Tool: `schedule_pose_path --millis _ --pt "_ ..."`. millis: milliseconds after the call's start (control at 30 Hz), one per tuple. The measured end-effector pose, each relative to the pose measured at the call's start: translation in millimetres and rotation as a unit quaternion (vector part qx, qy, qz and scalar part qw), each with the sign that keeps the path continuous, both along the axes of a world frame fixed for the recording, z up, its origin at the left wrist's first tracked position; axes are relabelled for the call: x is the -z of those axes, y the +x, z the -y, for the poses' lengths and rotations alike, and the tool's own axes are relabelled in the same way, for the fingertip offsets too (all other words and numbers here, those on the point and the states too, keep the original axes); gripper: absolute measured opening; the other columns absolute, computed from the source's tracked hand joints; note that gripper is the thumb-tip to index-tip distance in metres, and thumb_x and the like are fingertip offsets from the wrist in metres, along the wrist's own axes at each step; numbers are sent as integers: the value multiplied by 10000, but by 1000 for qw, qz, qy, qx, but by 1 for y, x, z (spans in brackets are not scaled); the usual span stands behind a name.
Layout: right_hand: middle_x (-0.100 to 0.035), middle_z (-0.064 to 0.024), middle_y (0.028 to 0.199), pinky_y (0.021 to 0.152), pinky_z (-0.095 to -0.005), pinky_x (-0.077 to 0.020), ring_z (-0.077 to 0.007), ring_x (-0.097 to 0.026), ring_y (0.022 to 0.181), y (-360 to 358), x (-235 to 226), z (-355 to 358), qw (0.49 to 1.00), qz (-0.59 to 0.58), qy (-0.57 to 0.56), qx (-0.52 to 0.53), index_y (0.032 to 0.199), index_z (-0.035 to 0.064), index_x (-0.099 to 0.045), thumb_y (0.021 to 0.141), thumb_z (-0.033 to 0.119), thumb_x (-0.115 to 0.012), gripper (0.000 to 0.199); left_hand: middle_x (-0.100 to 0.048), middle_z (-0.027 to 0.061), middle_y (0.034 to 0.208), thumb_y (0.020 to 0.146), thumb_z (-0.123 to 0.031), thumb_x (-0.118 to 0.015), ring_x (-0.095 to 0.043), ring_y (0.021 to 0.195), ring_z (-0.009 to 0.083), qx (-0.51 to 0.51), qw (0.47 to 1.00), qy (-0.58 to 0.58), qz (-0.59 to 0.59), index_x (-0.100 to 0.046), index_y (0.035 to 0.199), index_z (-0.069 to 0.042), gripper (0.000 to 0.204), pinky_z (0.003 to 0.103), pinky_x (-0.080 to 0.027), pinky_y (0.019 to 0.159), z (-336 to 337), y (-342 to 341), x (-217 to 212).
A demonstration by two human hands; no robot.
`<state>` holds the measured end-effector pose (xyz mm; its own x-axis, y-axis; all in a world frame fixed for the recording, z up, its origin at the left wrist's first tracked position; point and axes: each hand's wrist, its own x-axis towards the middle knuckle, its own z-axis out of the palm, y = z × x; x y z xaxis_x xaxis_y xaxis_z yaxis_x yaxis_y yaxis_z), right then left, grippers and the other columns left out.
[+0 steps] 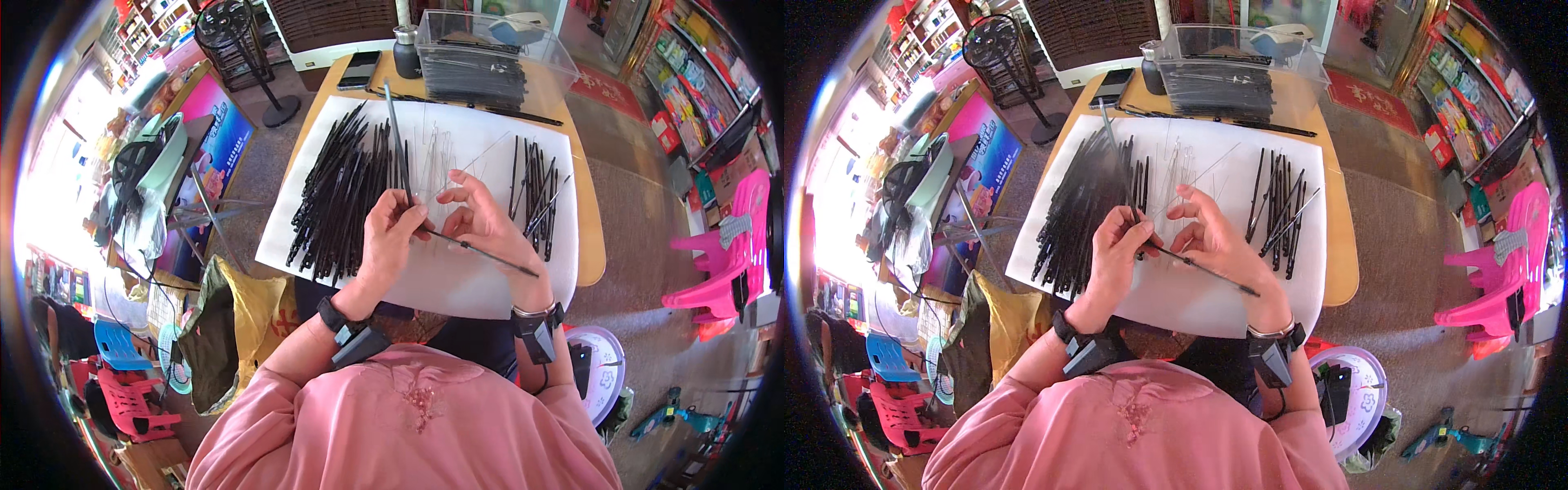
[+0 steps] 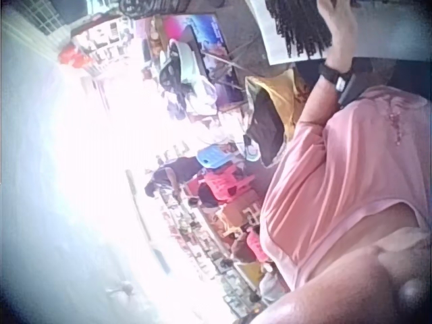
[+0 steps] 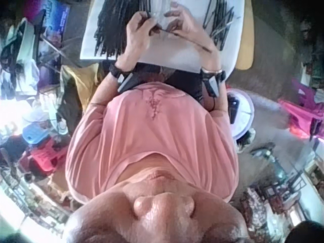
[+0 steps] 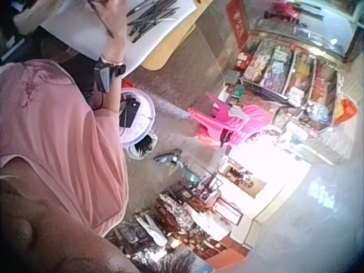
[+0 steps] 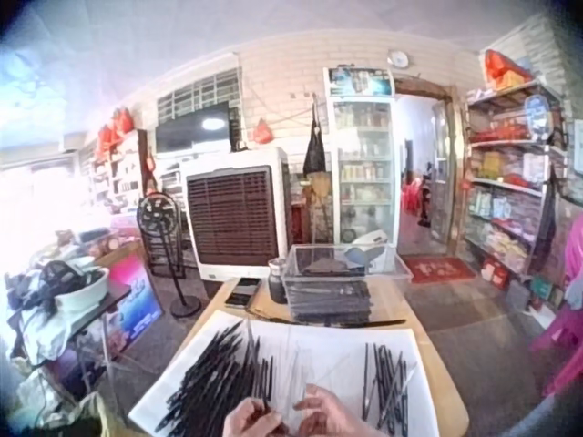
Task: Sorting and preparing black and clear plastic strips on a workbench.
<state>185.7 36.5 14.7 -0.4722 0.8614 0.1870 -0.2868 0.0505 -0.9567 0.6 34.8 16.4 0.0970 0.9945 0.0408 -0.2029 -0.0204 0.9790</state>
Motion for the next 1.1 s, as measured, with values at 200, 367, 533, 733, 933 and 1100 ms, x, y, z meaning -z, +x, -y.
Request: schedule_pose_path --millis 200,367,533,733,933,1100 --pt "-532 -92 1035 570 -230 -447 -120 -541 665 0 -16 8 988 -76 -101 90 1245 56 -441 862 74 -548 397 -544 -3 740 842 -27 -587 -537 653 66 101 993 1 -69 -544 933 -10 102 210 -414 573 5 2 7" --pt "-573 -48 869 514 -231 -432 -109 -540 599 1 -2 4 988 -74 -97 90 979 29 -544 898 136 -506 139 -551 -15 732 862 -51 -575 -499 650 57 140 986 -42 -80 -598 951 -5 103 201 -390 578 10 10 -8" --pt "-581 -57 894 529 -243 -472 -121 -575 631 -2 0 4 981 -52 -96 160 1046 7 -560 898 115 -491 197 -518 -43 684 888 -108 -594 -437 617 28 79 996 -20 -45 -630 901 -2 112 190 -351 545 5 13 4" --pt "-579 -64 914 596 -260 -503 -126 -592 704 -1 3 2 977 -90 -97 168 1100 -40 -552 915 83 -478 234 -530 -36 676 846 -85 -632 -436 623 23 61 979 33 -193 -645 935 -3 121 195 -359 537 6 16 0" --pt "-581 -43 877 592 -237 -487 -103 -580 713 -2 8 0 978 -57 -36 199 1064 -37 -577 904 79 -542 200 -578 5 707 852 -90 -599 -470 638 57 66 975 41 -210 -638 1035 19 216 233 -415 580 7 21 -10" --pt "-574 -13 806 565 -221 -463 -78 -556 678 -4 9 0 969 17 -10 248 981 -8 -595 896 104 -582 141 -586 30 708 862 -88 -569 -484 641 74 63 983 42 -169 -634 1062 8 231 249 -424 590 4 21 4"
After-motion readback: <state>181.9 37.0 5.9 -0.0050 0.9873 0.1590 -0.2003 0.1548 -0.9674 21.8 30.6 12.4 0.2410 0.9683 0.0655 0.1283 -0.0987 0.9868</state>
